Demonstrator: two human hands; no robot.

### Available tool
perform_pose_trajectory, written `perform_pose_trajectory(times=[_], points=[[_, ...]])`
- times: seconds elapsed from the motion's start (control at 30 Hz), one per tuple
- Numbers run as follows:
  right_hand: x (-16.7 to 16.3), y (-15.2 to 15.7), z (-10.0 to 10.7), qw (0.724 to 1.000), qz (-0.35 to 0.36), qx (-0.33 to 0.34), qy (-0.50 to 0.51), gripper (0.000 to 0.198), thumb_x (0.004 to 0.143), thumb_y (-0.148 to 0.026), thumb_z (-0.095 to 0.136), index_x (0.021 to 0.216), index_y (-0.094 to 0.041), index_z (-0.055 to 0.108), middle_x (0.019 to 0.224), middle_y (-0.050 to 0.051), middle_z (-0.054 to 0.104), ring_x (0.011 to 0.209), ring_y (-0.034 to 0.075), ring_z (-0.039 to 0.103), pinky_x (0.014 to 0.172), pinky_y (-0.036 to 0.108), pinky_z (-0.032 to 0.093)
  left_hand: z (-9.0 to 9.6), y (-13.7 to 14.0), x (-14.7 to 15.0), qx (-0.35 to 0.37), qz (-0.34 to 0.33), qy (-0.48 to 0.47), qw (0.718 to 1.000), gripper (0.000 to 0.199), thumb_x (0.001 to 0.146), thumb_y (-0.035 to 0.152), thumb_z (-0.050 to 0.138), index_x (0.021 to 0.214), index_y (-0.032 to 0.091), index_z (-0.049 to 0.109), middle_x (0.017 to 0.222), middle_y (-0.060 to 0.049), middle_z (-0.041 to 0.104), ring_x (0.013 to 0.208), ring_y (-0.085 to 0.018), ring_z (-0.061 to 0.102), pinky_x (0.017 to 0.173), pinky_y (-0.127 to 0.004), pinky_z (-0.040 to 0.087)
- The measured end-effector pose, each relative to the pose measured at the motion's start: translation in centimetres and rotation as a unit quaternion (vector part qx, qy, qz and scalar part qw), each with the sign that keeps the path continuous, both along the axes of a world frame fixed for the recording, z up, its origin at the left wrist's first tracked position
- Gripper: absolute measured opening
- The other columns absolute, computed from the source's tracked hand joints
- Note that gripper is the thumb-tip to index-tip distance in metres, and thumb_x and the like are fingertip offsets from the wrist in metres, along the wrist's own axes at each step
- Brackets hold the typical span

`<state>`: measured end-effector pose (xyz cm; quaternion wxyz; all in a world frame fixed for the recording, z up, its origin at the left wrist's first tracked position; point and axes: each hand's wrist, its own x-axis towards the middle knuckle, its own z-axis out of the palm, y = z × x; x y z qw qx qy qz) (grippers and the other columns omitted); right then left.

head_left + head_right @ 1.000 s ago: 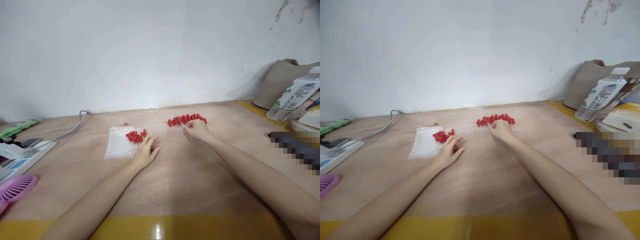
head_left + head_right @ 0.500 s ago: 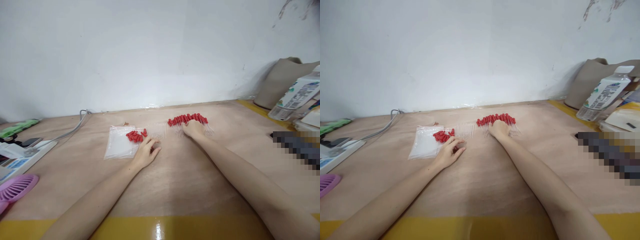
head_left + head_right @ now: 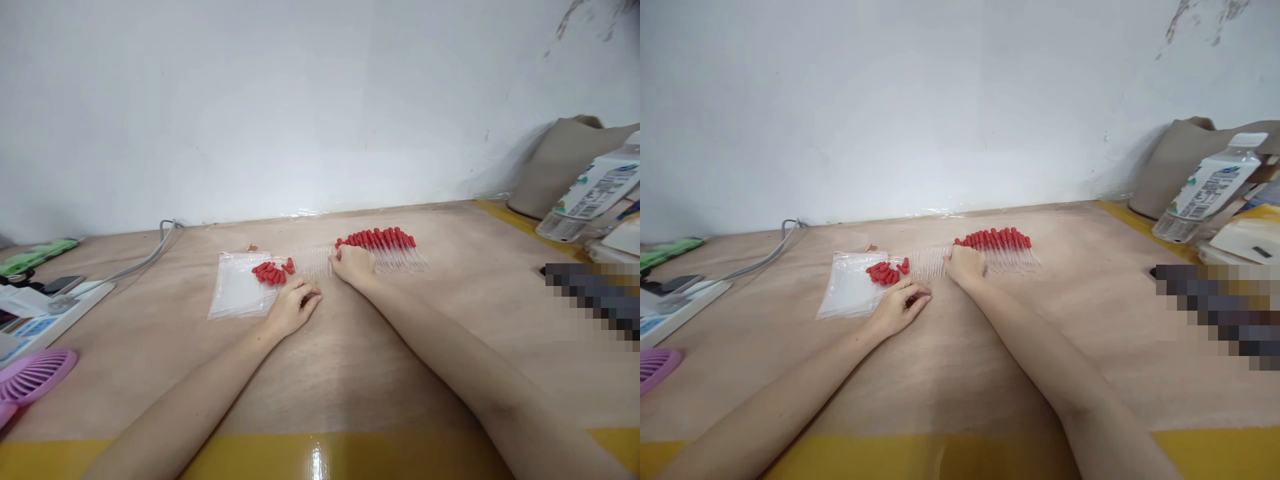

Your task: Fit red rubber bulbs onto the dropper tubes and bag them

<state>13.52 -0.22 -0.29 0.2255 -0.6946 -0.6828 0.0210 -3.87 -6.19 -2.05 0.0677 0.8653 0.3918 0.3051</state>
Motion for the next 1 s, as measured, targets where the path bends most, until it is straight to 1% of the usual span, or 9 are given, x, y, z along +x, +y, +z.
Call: perform_pose_trajectory(times=[0.07,0.13,0.23,0.33,0.47,0.67,0.83,0.93,1.0], points=[[-0.6,0.1,-0.2,1.0,0.0,-0.01,0.005,0.028,0.082,-0.042,0.046,0.085,-0.02,0.064,0.083,0.01,0.066,0.081,0.024,0.061,0.065,0.033,0.041,0.0,-0.1,0.0,0.003,0.0,0.011,1.0,0.013,0.084,0.021,0.05,0.082,0.017,0.062,0.078,-0.005,0.057,0.071,-0.015,0.053,0.065,-0.029,0.045],[-0.7,0.0,-0.3,1.0,0.004,-0.016,0.011,0.027,0.082,-0.041,0.047,0.083,-0.02,0.064,0.084,0.01,0.066,0.081,0.024,0.06,0.065,0.032,0.041,0.1,-0.1,-0.2,0.029,0.016,0.029,0.999,0.013,0.084,0.023,0.05,0.081,0.017,0.062,0.078,-0.005,0.058,0.074,-0.017,0.053,0.068,-0.03,0.043],[0.1,-1.0,-0.6,0.999,0.021,-0.013,0.02,0.025,0.081,-0.04,0.049,0.079,-0.02,0.064,0.084,0.008,0.066,0.081,0.023,0.059,0.065,0.031,0.04,0.3,0.4,-0.8,0.112,0.1,0.072,0.986,0.013,0.082,0.027,0.053,0.078,0.019,0.064,0.079,-0.006,0.059,0.08,-0.022,0.051,0.073,-0.037,0.038],[1.7,-2.6,-1.1,0.998,0.06,0.01,0.034,0.02,0.079,-0.036,0.051,0.074,-0.021,0.062,0.081,0.004,0.065,0.079,0.02,0.057,0.065,0.03,0.038,0.6,1.5,-1.8,0.183,0.196,0.107,0.957,0.015,0.08,0.029,0.054,0.078,0.02,0.065,0.083,-0.009,0.058,0.085,-0.026,0.048,0.074,-0.041,0.033],[4.2,-5.1,-1.8,0.991,0.112,0.068,0.031,0.014,0.078,-0.031,0.054,0.072,-0.02,0.061,0.081,0.003,0.062,0.083,0.019,0.053,0.068,0.028,0.037,0.9,3.0,-2.6,0.226,0.258,0.126,0.931,0.02,0.08,0.032,0.052,0.076,0.019,0.067,0.086,-0.011,0.058,0.085,-0.028,0.047,0.072,-0.042,0.03],[6.5,-6.8,-2.4,0.982,0.14,0.117,0.044,0.011,0.078,-0.027,0.054,0.077,-0.019,0.06,0.083,0.004,0.059,0.085,0.018,0.05,0.071,0.028,0.038,0.8,4.0,-2.7,0.24,0.28,0.17,0.914,0.022,0.077,0.036,0.055,0.07,0.02,0.069,0.081,-0.01,0.059,0.081,-0.027,0.046,0.07,-0.042,0.029],[6.3,-6.4,-2.3,0.984,0.133,0.107,0.041,0.011,0.078,-0.028,0.056,0.073,-0.018,0.061,0.077,0.004,0.058,0.082,0.019,0.05,0.071,0.029,0.038,0.9,4.1,-2.7,0.256,0.277,0.166,0.911,0.021,0.077,0.031,0.055,0.063,0.021,0.067,0.077,-0.008,0.059,0.08,-0.026,0.047,0.07,-0.042,0.03],[6.2,-6.3,-2.3,0.985,0.134,0.099,0.032,0.014,0.079,-0.026,0.054,0.069,-0.018,0.06,0.075,0.004,0.058,0.082,0.019,0.049,0.069,0.028,0.037,1.6,3.1,-2.3,0.26,0.255,0.144,0.92,0.019,0.078,0.026,0.053,0.067,0.02,0.068,0.08,-0.009,0.06,0.081,-0.026,0.048,0.072,-0.044,0.03],[6.3,-6.4,-2.4,0.985,0.135,0.099,0.027,0.014,0.08,-0.025,0.054,0.069,-0.018,0.059,0.076,0.004,0.059,0.081,0.019,0.049,0.069,0.028,0.037,2.0,1.9,-1.7,0.245,0.204,0.114,0.941,0.016,0.078,0.026,0.054,0.076,0.019,0.069,0.083,-0.01,0.06,0.083,-0.026,0.049,0.074,-0.044,0.032]])
